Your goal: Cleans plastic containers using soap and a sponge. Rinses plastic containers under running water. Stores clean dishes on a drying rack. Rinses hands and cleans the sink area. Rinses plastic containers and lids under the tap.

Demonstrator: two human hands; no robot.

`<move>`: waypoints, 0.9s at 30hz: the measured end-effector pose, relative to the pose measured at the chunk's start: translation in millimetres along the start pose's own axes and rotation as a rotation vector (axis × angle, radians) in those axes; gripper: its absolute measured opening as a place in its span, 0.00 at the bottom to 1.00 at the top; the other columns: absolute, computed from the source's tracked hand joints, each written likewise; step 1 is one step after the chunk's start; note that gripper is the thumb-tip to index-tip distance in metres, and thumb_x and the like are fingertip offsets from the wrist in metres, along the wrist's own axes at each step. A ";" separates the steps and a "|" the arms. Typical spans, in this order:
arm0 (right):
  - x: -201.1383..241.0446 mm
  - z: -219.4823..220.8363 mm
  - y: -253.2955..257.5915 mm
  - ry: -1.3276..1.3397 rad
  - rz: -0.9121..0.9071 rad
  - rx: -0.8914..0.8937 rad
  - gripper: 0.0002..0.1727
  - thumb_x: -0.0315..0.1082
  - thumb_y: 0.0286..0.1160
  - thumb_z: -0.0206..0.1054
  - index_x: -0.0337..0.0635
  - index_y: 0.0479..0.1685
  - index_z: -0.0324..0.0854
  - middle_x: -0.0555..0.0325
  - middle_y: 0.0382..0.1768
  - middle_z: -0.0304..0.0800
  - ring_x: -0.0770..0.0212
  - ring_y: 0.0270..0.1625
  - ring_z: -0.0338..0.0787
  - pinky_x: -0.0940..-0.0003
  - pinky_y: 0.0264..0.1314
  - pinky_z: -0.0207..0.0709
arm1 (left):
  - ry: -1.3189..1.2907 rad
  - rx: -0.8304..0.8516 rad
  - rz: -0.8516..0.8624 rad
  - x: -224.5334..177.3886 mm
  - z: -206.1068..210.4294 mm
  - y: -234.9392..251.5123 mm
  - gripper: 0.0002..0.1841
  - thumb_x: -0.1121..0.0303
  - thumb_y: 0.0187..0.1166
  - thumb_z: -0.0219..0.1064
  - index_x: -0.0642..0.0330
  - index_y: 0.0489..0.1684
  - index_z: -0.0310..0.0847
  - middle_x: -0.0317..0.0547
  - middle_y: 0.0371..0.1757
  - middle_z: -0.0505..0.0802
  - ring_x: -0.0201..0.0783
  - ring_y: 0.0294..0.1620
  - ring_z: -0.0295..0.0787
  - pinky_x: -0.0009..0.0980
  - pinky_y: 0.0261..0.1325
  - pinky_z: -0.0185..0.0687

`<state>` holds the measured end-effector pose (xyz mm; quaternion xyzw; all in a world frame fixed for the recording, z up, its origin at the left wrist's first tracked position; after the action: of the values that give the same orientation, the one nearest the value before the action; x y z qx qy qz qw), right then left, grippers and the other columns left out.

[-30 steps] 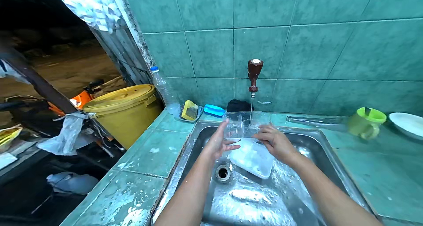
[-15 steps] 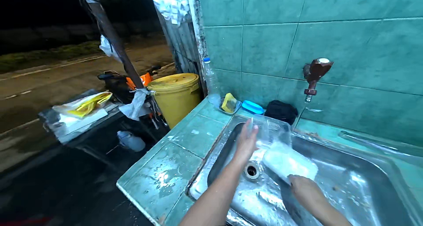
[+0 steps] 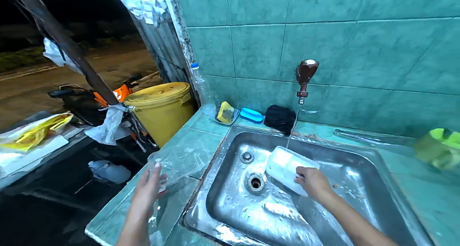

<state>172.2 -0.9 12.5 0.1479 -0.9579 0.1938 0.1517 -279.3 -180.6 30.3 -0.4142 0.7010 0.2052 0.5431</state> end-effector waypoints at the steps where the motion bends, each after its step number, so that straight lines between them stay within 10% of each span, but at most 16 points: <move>1: -2.8 -3.8 1.4 0.054 -0.044 -0.017 0.16 0.38 0.87 0.62 0.33 0.57 0.86 0.36 0.52 0.90 0.39 0.60 0.88 0.41 0.68 0.75 | 0.028 -0.002 -0.022 7.8 -6.6 2.4 0.34 0.43 0.93 0.45 0.57 0.89 0.59 0.66 0.68 0.85 0.61 0.59 0.85 0.60 0.56 0.79; 6: -8.3 -25.0 3.4 0.298 -0.142 -0.060 0.17 0.32 0.90 0.56 0.31 0.62 0.85 0.40 0.54 0.92 0.48 0.59 0.91 0.51 0.71 0.78 | 0.164 -0.030 -0.028 31.7 -23.7 8.9 0.33 0.43 0.92 0.47 0.60 0.83 0.69 0.69 0.71 0.81 0.63 0.63 0.83 0.63 0.59 0.79; 9: -15.1 -28.9 3.6 0.377 -0.089 -0.136 0.14 0.31 0.87 0.59 0.31 0.55 0.86 0.45 0.48 0.94 0.53 0.53 0.93 0.54 0.66 0.82 | 0.285 -0.242 0.306 7.9 -36.8 -11.2 0.38 0.49 0.86 0.61 0.68 0.88 0.61 0.83 0.82 0.67 0.78 0.82 0.64 0.70 0.80 0.60; 12: -23.0 -33.7 1.7 0.490 -0.056 -0.265 0.12 0.31 0.84 0.63 0.32 0.50 0.87 0.48 0.43 0.94 0.56 0.47 0.93 0.56 0.61 0.84 | 0.204 -0.354 0.634 -38.1 -16.6 -49.9 0.33 0.59 0.83 0.64 0.74 0.82 0.66 0.85 0.77 0.70 0.74 0.69 0.75 0.62 0.65 0.73; 17: -28.3 -43.7 -4.4 0.903 -0.092 -0.437 0.08 0.26 0.83 0.65 0.29 0.46 0.87 0.52 0.36 0.94 0.64 0.40 0.93 0.66 0.52 0.87 | 0.038 0.371 0.580 -75.4 128.8 -99.8 0.27 0.61 0.84 0.64 0.67 0.78 0.71 0.60 0.74 0.83 0.49 0.62 0.88 0.46 0.60 0.86; 20: -22.4 -44.9 -10.3 1.150 -0.170 -0.450 0.09 0.25 0.86 0.60 0.29 0.46 0.86 0.53 0.36 0.95 0.64 0.40 0.94 0.68 0.51 0.88 | -0.037 0.764 0.316 -68.0 226.7 -123.2 0.42 0.53 0.78 0.72 0.56 0.92 0.55 0.62 0.84 0.72 0.56 0.74 0.82 0.51 0.67 0.85; 24: -8.4 -38.4 -21.2 1.451 -0.246 -0.337 0.16 0.26 0.92 0.47 0.28 0.55 0.82 0.53 0.41 0.95 0.63 0.44 0.94 0.66 0.54 0.88 | -0.188 0.920 0.067 -70.3 305.7 -139.8 0.58 0.49 0.76 0.74 0.44 0.98 0.24 0.67 0.90 0.61 0.64 0.82 0.70 0.65 0.70 0.77; 27: -10.6 -34.0 -23.4 1.559 -0.232 -0.212 0.18 0.26 0.92 0.44 0.29 0.59 0.81 0.51 0.44 0.95 0.62 0.45 0.95 0.65 0.54 0.89 | -0.262 0.905 0.056 -79.7 327.2 -142.2 0.58 0.55 0.75 0.77 0.43 0.97 0.27 0.70 0.79 0.76 0.59 0.68 0.84 0.56 0.62 0.84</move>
<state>197.8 -5.0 46.3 0.0533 -0.5673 0.1320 0.8111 33.8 7.8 21.0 -0.0876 0.6565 -0.0559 0.7471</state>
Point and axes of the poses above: each hand's wrist, its own y-axis towards the middle knuckle, its own z-axis out of the palm, x = y × z, the point moved 6 cm from there along y, towards the middle knuckle
